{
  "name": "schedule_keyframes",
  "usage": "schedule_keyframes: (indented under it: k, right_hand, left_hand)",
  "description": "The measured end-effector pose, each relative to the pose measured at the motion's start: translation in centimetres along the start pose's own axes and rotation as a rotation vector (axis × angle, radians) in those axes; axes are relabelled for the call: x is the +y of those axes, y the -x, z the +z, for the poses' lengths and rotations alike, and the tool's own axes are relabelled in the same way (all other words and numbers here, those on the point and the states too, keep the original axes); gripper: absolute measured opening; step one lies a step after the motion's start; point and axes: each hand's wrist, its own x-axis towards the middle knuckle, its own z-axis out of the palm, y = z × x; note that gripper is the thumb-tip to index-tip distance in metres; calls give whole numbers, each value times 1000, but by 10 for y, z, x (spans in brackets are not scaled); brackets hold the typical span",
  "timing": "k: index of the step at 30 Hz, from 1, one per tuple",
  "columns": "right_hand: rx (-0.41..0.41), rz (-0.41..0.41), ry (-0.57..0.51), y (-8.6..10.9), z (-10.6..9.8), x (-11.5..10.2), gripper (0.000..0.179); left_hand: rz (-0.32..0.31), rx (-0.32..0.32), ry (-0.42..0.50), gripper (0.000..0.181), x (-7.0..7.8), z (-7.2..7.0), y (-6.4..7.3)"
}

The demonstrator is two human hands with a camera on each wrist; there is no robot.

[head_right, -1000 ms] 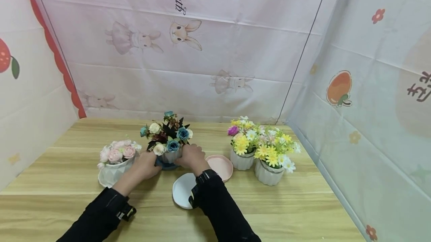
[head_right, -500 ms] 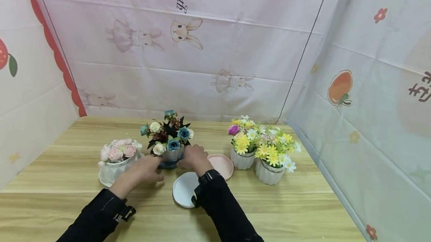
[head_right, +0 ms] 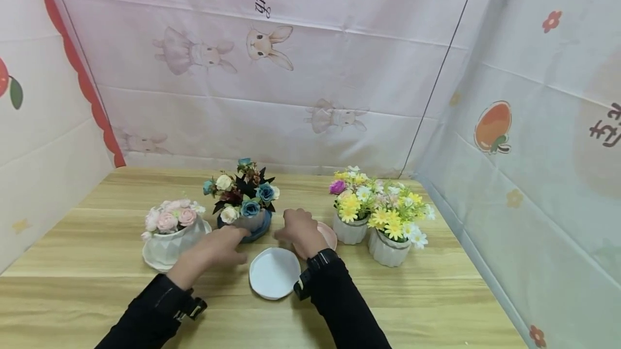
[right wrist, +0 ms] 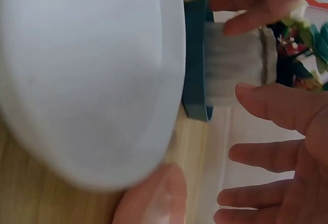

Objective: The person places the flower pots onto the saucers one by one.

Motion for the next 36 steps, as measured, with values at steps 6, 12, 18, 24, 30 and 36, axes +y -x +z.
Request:
schedule_keyframes:
  k: [6,12,18,24,30,36]
  right_hand:
    - [-12,30,49,5,-7,9,50]
    - [29,65,93,14,-11,15,51]
    - [54,116,190,27,-12,19,38]
    - [99,112,218,38,-15,23,33]
    - [106,114,160,48,-17,34,30]
    - [99,160,91,54,-20,43,53]
  left_hand:
    - [34,6,-13,50,5,7,-6]
    - [48,8,-14,45,15,12,-12]
    - [78,32,-59,38,24,16,-15]
    - [85,36,-82,46,27,18,-16]
    - [105,45,-88,51,32,19,-19]
    - [114,36,-58,51,39,20,-24]
